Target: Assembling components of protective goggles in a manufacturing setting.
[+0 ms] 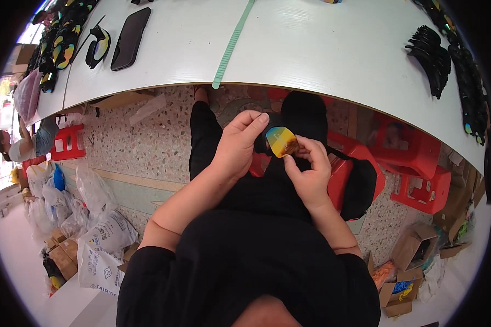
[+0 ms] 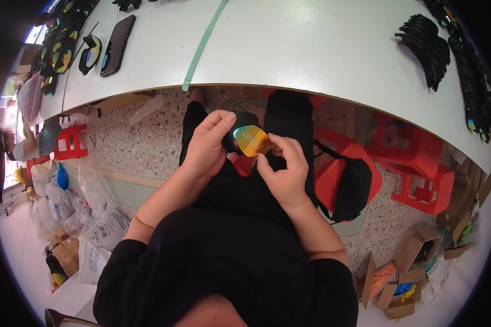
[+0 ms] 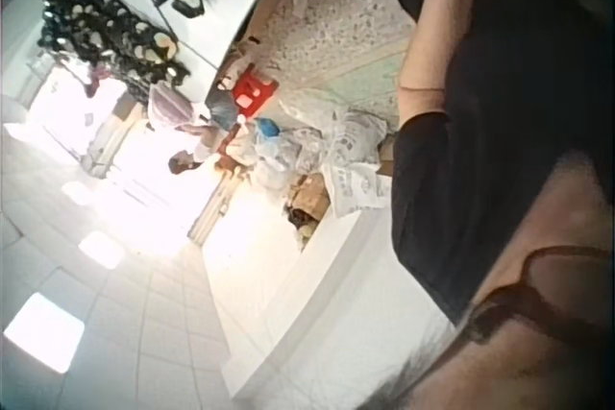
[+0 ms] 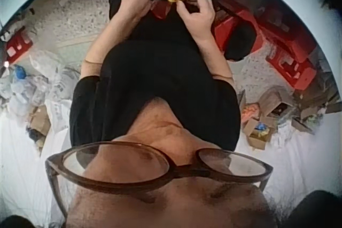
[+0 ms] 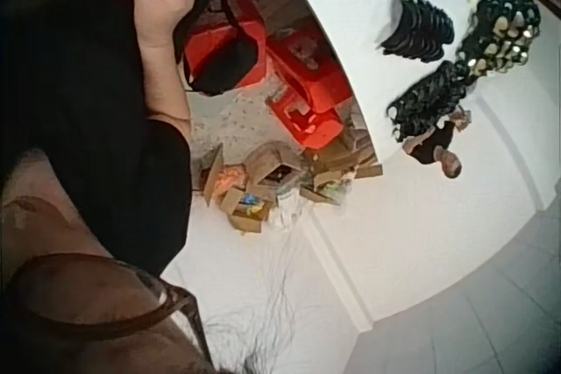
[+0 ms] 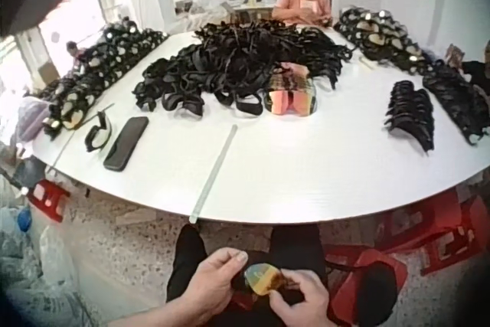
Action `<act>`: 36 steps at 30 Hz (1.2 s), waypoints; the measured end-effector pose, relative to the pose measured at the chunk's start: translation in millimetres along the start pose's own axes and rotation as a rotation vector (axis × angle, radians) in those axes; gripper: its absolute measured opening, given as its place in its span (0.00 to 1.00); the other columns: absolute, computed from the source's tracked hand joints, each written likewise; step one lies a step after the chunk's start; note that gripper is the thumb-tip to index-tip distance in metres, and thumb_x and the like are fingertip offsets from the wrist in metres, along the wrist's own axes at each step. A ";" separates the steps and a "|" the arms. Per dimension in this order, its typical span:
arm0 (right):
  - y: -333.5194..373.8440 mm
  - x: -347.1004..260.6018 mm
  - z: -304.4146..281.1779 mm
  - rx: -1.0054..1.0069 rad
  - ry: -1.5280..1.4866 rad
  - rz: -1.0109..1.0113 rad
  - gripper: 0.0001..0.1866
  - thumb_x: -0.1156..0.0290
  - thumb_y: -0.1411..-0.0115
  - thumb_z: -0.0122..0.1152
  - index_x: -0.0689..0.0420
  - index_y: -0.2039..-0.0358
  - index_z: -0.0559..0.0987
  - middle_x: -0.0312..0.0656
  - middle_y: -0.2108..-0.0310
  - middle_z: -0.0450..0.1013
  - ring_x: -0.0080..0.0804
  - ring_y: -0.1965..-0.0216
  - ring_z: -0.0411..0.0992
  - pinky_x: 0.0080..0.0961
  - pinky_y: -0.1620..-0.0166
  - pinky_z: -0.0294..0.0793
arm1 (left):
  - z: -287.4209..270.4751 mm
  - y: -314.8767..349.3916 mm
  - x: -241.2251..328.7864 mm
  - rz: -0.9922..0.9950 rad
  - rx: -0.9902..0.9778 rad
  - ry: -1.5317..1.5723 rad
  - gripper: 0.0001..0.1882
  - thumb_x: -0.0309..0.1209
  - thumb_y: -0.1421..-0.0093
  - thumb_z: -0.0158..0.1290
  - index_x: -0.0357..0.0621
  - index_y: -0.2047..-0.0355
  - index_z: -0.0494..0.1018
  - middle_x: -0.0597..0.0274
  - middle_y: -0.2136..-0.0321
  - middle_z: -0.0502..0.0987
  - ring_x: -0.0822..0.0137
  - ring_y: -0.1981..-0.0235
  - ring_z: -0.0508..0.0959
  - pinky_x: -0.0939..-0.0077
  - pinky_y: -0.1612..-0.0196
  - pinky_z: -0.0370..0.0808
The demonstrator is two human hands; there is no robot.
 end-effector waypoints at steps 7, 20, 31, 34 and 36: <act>-3.9 0.1 -1.2 0.052 0.098 -0.109 0.24 0.82 0.55 0.69 0.60 0.54 0.78 0.44 0.61 0.74 0.34 0.63 0.73 0.25 0.59 0.74 | 3.1 -6.2 -4.9 -0.041 0.054 0.046 0.07 0.31 0.33 0.53 0.42 0.67 0.74 0.70 0.70 0.75 0.79 0.68 0.73 0.83 0.63 0.72; -3.9 6.8 -0.1 0.003 0.076 -0.154 0.25 0.81 0.55 0.69 0.62 0.53 0.78 0.47 0.61 0.74 0.39 0.61 0.74 0.28 0.56 0.75 | -2.6 -0.2 -7.3 -0.048 0.008 -0.074 0.06 0.34 0.31 0.50 0.46 0.60 0.71 0.71 0.67 0.72 0.80 0.66 0.72 0.83 0.63 0.71; -4.1 1.3 1.6 0.027 0.066 -0.159 0.24 0.81 0.55 0.69 0.61 0.53 0.79 0.46 0.61 0.74 0.38 0.61 0.74 0.27 0.56 0.75 | -18.2 4.8 5.1 0.348 -0.107 -0.517 0.09 0.27 0.33 0.51 0.38 0.56 0.77 0.65 0.60 0.78 0.76 0.58 0.75 0.80 0.53 0.72; -3.5 -0.8 2.3 0.013 0.081 -0.168 0.24 0.81 0.55 0.69 0.62 0.53 0.79 0.46 0.61 0.74 0.37 0.61 0.74 0.27 0.57 0.75 | -23.6 7.8 2.0 0.288 -0.111 -0.444 0.09 0.27 0.33 0.51 0.37 0.57 0.78 0.64 0.60 0.78 0.75 0.56 0.75 0.79 0.51 0.72; -1.8 -1.8 4.2 0.006 0.085 -0.163 0.25 0.81 0.55 0.69 0.62 0.53 0.79 0.46 0.61 0.74 0.37 0.61 0.74 0.26 0.57 0.75 | -26.3 10.6 -1.7 0.293 -0.101 -0.428 0.09 0.27 0.33 0.51 0.37 0.57 0.78 0.64 0.60 0.78 0.75 0.56 0.75 0.79 0.50 0.71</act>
Point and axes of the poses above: each hand's wrist, its own y-axis away from the middle knuckle, its own z-axis out of the palm, x = y × z, the point moved 1 cm from there along -y, towards the middle knuckle
